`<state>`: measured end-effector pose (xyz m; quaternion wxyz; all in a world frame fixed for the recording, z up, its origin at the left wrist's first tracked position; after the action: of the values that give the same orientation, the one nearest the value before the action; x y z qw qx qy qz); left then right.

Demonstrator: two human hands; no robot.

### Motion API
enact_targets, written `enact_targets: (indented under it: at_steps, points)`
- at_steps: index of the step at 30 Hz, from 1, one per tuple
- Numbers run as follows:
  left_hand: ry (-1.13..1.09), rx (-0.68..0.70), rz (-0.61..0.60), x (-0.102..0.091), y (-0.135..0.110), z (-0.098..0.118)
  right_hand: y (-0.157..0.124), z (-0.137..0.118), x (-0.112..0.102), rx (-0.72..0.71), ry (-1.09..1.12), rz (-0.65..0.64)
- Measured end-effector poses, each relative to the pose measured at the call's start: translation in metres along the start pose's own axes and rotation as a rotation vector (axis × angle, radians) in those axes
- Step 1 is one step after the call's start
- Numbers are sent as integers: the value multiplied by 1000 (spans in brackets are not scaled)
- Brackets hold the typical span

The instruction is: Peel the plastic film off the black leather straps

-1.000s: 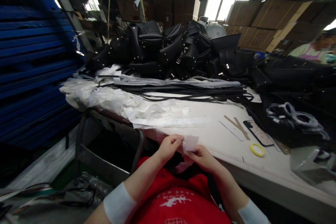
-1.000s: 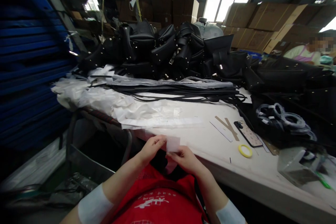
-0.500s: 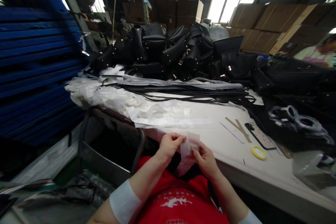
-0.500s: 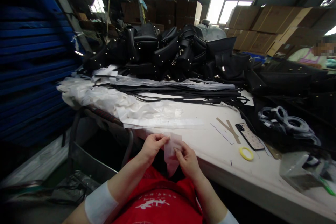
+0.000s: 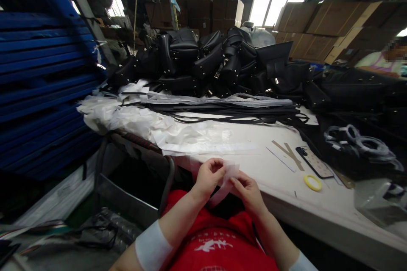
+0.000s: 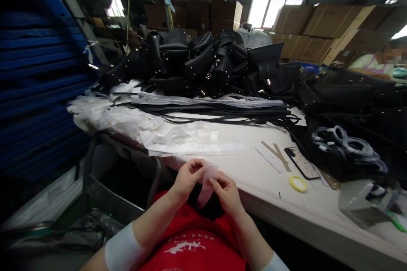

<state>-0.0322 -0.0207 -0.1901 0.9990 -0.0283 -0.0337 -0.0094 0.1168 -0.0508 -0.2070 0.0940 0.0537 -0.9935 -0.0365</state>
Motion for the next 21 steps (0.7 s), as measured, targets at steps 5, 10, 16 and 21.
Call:
enact_targets:
  at_steps: [5, 10, 16, 21]
  points:
    - [322, 337, 64, -9, -6, 6, 2, -2, -4, -112, -59, 56]
    - [441, 301, -106, -8, -8, 9, 3, -1, -2, -174, -136, 5]
    - [145, 94, -193, -1, -2, 0, 4, 5, 0, -217, -139, -42]
    - [88, 17, -123, -4, -1, 0, 4, 10, -1, -220, -114, -47]
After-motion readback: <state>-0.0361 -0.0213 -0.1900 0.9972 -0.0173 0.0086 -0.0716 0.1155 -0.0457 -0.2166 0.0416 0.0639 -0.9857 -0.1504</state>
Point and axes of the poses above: each hand's wrist, its own y-axis towards the middle knuckle, its own x-axis out of the palm, z = x × y, the point moved 1 cm from there along y, towards the middle knuckle, and after that the axes turned 13 degrees about y, right-handed, at the moved point
